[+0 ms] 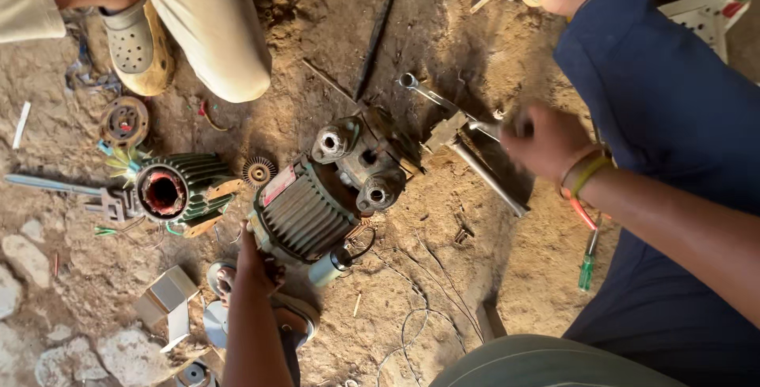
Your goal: The person disassembles an electromechanical motor and pump assembly on the ground using a wrench and a hammer. They loosen bolts around the housing and tap the metal components while another person assists.
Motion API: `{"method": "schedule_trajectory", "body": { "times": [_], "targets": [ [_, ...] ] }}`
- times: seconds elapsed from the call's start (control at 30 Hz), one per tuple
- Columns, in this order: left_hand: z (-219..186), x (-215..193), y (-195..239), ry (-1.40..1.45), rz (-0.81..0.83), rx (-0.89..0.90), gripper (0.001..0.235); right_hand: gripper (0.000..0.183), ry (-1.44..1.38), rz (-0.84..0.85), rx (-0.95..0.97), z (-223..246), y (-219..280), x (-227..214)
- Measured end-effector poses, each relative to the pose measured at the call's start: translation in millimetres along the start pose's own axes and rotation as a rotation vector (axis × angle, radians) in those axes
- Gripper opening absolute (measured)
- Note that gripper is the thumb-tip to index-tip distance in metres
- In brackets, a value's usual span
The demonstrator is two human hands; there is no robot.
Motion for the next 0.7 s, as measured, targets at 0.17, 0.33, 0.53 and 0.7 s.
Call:
{"method": "schedule_trajectory", "body": {
  "times": [0.17,0.33,0.53,0.7],
  "targets": [
    [44.6,23.5,-2.0,0.275,0.190,0.209,0.100,0.041,-0.196,0.510,0.491,-35.0,12.9,73.1],
    [67.9,23.9,17.1,0.637,0.353,0.375,0.093,0.049,-0.115,0.672,0.556,-54.0,-27.8,113.4],
    [54.1,9.7,19.4,0.352,0.373,0.400,0.093,0.046,0.030,0.291,0.309,-66.4,-27.1,118.0],
    [38.5,20.8,28.9,0.224,0.210,0.360,0.109,0.042,-0.136,0.044,0.048,-28.2,-19.8,99.3]
  ]
}}
Point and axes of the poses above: each hand's wrist, its own y-axis away from the middle knuckle, its own x-axis out of the palm, z = x × y, the point moved 4 cm from there along -y, towards the middle knuckle, and after that the axes turned 8 degrees about z, right-handed, at the moved point
